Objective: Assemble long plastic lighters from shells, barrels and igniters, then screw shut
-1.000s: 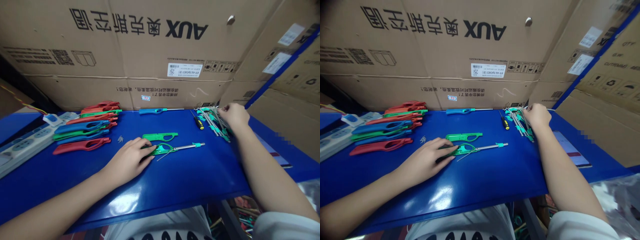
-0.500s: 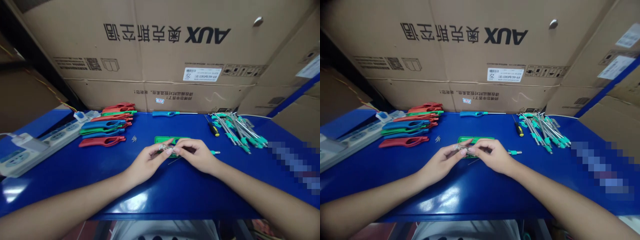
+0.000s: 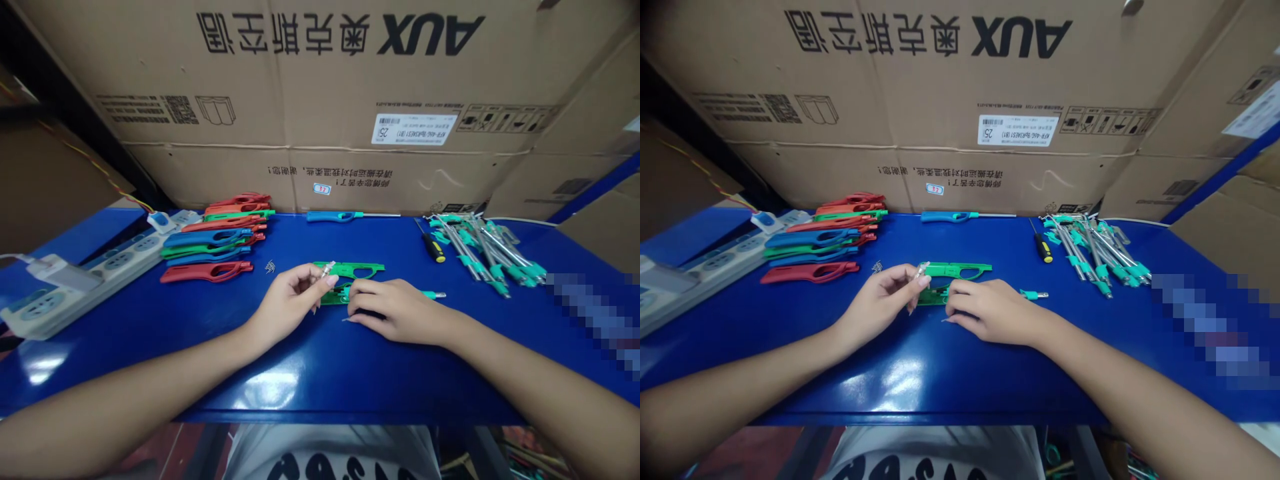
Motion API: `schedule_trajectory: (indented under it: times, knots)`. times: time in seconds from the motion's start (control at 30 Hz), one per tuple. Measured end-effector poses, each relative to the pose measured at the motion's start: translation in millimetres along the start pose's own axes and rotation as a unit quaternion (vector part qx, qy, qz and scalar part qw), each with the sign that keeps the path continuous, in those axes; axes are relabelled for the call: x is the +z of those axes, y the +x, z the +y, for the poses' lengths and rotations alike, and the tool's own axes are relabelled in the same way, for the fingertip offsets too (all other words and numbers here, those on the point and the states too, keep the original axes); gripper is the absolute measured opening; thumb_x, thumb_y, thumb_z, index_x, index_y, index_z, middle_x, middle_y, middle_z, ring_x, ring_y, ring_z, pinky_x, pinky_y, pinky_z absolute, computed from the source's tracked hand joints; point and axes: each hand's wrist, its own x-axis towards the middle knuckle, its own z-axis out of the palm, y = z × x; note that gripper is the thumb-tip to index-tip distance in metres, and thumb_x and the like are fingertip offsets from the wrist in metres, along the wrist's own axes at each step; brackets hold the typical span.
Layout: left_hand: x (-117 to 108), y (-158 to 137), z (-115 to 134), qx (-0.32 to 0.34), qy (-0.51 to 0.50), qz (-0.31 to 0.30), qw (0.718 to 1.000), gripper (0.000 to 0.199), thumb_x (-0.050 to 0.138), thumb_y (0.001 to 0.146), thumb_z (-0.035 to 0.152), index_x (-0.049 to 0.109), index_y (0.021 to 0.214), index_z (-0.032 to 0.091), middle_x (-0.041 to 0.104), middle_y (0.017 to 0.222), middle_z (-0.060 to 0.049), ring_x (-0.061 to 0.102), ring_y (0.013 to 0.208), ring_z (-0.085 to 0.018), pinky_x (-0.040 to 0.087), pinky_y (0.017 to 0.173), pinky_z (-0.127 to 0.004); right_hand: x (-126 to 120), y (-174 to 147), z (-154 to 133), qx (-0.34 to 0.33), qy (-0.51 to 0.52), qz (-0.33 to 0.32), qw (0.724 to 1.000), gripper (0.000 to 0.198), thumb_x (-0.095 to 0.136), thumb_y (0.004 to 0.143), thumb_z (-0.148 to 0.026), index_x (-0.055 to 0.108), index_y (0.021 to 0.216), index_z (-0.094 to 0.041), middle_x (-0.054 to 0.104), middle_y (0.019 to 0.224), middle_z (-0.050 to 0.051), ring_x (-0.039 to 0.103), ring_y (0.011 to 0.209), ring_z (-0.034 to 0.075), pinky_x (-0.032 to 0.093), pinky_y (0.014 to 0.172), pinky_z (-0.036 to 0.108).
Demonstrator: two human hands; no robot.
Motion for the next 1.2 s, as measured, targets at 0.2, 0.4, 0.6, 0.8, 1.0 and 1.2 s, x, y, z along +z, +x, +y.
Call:
schedule_trajectory:
  times: [0.2, 0.4, 0.6, 0.8, 1.0, 1.2]
  knots:
    - [0.3, 0.2, -1.4, -0.001, 0.032, -0.019, 0.999, 0.036, 0.057, 0.095, 0.052, 0.064, 0.086, 0.017, 0.048, 0.06, 0.005, 0.042, 0.055, -0.011, 0.038, 0.055, -0.024, 2.9, 4.8, 4.5, 0.065, 0.166, 0.071, 0.981, 0.016, 0.056, 0.099, -0.034, 0.063, 0.094, -0.021, 0.066, 0.08, 0.001, 0.057, 0.065, 0.012, 0.043, 0.062, 0.025]
    - [-2.4, -4.9, -4.1, 0.052, 0.135, -0.043, 0.989, 0.032, 0.044, 0.105, 0.045, 0.063, 0.104, 0.019, 0.063, 0.091, 0.0, 0.055, 0.082, -0.015, 0.044, 0.076, -0.026, 5.4, 7.9, 15.3, 0.149, 0.382, 0.084, 0.908, 0.027, 0.065, 0.093, -0.044, 0.065, 0.092, -0.017, 0.064, 0.068, 0.0, 0.05, 0.055, 0.009, 0.039, 0.052, 0.021]
    - [-2.5, -10.4, 1.0, 0.063, 0.202, -0.079, 0.974, 0.026, 0.041, 0.106, 0.041, 0.056, 0.11, 0.02, 0.062, 0.091, 0.001, 0.057, 0.08, -0.015, 0.044, 0.075, -0.027, 2.0, 10.9, 17.0, 0.096, 0.384, 0.092, 0.914, 0.029, 0.067, 0.091, -0.043, 0.073, 0.086, -0.015, 0.065, 0.076, 0.002, 0.055, 0.066, 0.011, 0.046, 0.062, 0.025]
    - [-0.7, -8.6, 2.1, 0.111, 0.241, -0.101, 0.959, 0.017, 0.05, 0.103, 0.032, 0.058, 0.11, 0.02, 0.065, 0.096, -0.002, 0.059, 0.083, -0.017, 0.046, 0.077, -0.028, 3.1, 11.5, 16.7, 0.08, 0.367, 0.099, 0.921, 0.026, 0.066, 0.093, -0.041, 0.074, 0.086, -0.016, 0.064, 0.077, 0.002, 0.054, 0.067, 0.011, 0.045, 0.062, 0.024]
    - [-1.5, -7.1, 0.5, 0.135, 0.248, -0.1, 0.954, 0.016, 0.052, 0.102, 0.03, 0.063, 0.108, 0.02, 0.067, 0.098, -0.003, 0.062, 0.086, -0.017, 0.048, 0.076, -0.028, 6.1, 10.3, 18.5, 0.108, 0.385, 0.104, 0.911, 0.026, 0.065, 0.092, -0.042, 0.072, 0.092, -0.017, 0.065, 0.076, 0.001, 0.055, 0.065, 0.011, 0.044, 0.06, 0.024]
    - [-2.0, -6.6, -1.2, 0.14, 0.253, -0.087, 0.953, 0.015, 0.055, 0.101, 0.03, 0.064, 0.108, 0.02, 0.068, 0.097, -0.003, 0.062, 0.084, -0.017, 0.047, 0.076, -0.028, 8.1, 8.2, 19.9, 0.138, 0.431, 0.116, 0.884, 0.028, 0.07, 0.088, -0.043, 0.068, 0.099, -0.017, 0.058, 0.075, -0.002, 0.048, 0.061, 0.008, 0.04, 0.055, 0.021]
